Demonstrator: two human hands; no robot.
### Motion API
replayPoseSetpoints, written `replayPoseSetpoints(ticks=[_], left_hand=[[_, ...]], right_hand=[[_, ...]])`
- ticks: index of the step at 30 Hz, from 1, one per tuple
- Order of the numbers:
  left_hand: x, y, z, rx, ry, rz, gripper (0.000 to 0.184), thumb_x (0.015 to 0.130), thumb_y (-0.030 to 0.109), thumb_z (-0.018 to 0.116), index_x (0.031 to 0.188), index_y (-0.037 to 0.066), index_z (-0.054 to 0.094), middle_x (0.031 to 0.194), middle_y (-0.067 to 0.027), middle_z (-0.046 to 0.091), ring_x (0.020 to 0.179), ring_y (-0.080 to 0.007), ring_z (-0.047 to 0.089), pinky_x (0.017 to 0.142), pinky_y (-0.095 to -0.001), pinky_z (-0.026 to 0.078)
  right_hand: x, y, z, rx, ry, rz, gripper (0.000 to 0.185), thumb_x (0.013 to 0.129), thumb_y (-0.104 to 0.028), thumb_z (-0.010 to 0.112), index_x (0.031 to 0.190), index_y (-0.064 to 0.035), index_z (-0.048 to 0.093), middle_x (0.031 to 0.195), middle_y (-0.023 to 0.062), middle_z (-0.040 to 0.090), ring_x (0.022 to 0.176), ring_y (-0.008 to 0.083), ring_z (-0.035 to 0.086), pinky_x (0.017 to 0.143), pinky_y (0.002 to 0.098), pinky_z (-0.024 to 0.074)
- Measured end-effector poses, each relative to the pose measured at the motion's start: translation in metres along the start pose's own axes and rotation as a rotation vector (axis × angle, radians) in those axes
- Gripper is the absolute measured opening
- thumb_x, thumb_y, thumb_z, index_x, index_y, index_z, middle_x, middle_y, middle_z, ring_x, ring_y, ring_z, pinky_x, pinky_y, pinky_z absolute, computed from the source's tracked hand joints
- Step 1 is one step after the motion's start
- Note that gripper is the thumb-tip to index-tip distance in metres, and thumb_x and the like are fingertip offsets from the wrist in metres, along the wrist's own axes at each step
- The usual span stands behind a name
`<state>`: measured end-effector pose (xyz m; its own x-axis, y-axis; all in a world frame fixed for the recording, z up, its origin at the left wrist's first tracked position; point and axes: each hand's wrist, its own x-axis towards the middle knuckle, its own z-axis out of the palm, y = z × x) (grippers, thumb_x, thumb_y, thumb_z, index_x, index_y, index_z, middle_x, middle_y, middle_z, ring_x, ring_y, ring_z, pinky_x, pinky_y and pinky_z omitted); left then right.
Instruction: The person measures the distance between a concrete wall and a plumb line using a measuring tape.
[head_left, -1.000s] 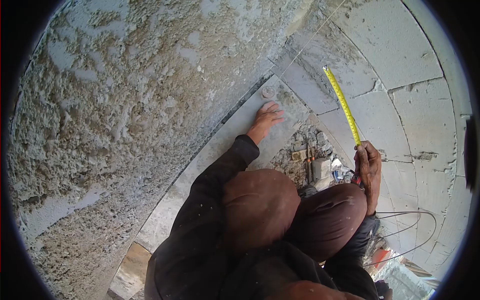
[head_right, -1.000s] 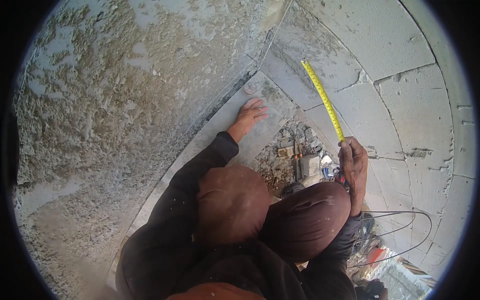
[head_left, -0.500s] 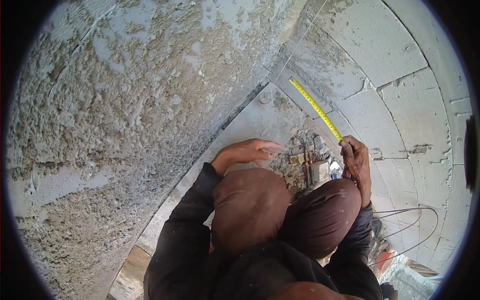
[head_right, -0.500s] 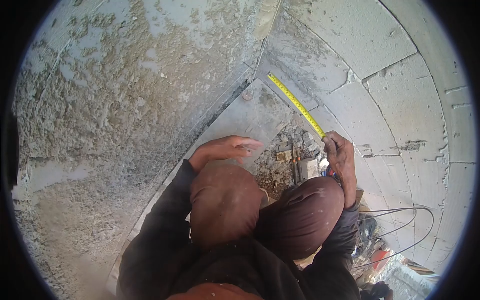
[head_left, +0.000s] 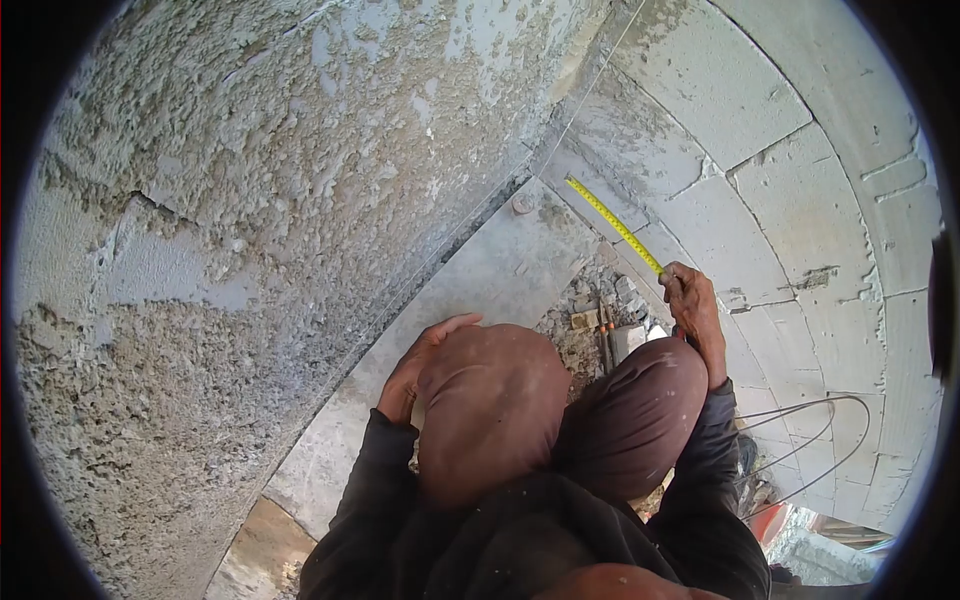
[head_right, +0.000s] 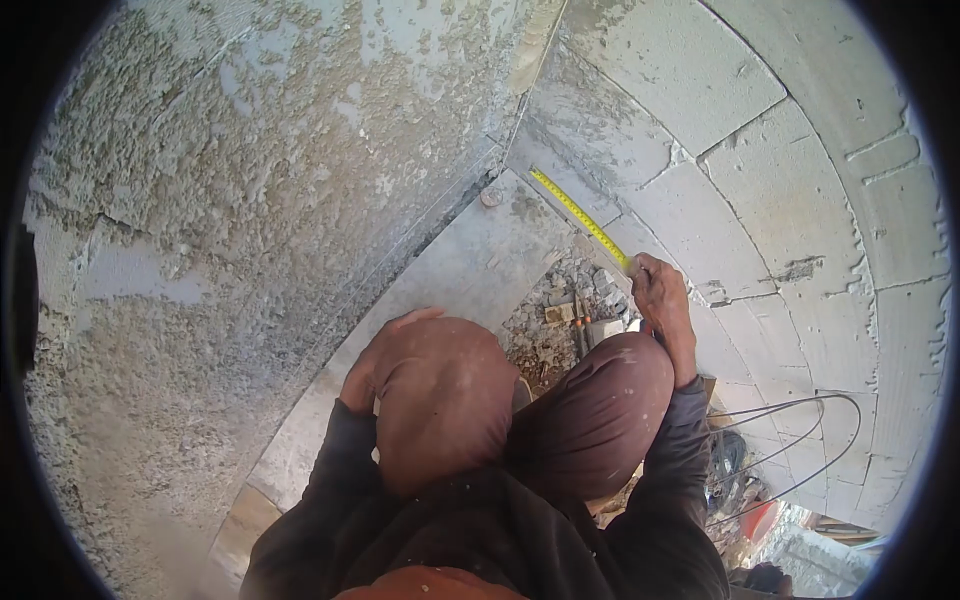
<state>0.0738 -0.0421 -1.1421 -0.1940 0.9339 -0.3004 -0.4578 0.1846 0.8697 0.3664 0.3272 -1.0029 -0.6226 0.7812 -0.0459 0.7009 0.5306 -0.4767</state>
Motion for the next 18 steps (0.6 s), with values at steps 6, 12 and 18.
replayPoseSetpoints(ticks=[6, 12, 18], left_hand=[[0.129, 0.0, 0.038, -0.138, -0.109, -0.219, 0.09, 0.11, 0.019, 0.065, 0.176, 0.008, 0.005, 0.142, -0.0202, 0.067, 0.111, -0.0316, 0.074, 0.099, -0.0432, 0.06], [0.297, -0.052, 0.076, -0.058, 0.054, -0.219, 0.123, 0.103, 0.022, 0.074, 0.17, 0.011, -0.029, 0.147, -0.0278, 0.062, 0.11, -0.039, 0.077, 0.087, -0.0481, 0.066], [0.335, -0.015, 0.118, -0.086, 0.068, -0.088, 0.126, 0.1, 0.017, 0.073, 0.167, 0.01, -0.033, 0.144, -0.0307, 0.063, 0.096, -0.0387, 0.08, 0.075, -0.0488, 0.067]], right_hand=[[-0.007, -0.014, -0.009, 0.079, -0.015, 0.018, 0.019, 0.107, -0.016, 0.062, 0.096, -0.0026, 0.069, 0.066, 0.0094, 0.063, 0.06, 0.0195, 0.059, 0.061, 0.039, 0.0487], [-0.029, -0.021, -0.029, 0.148, -0.012, 0.117, 0.025, 0.11, -0.02, 0.061, 0.095, -0.0011, 0.069, 0.067, 0.0057, 0.063, 0.063, 0.0134, 0.057, 0.06, 0.0354, 0.0472], [-0.043, -0.009, -0.039, 0.249, -0.026, 0.17, 0.028, 0.111, -0.023, 0.062, 0.096, -0.0005, 0.07, 0.068, 0.0049, 0.062, 0.063, 0.0127, 0.055, 0.06, 0.0339, 0.0452]])
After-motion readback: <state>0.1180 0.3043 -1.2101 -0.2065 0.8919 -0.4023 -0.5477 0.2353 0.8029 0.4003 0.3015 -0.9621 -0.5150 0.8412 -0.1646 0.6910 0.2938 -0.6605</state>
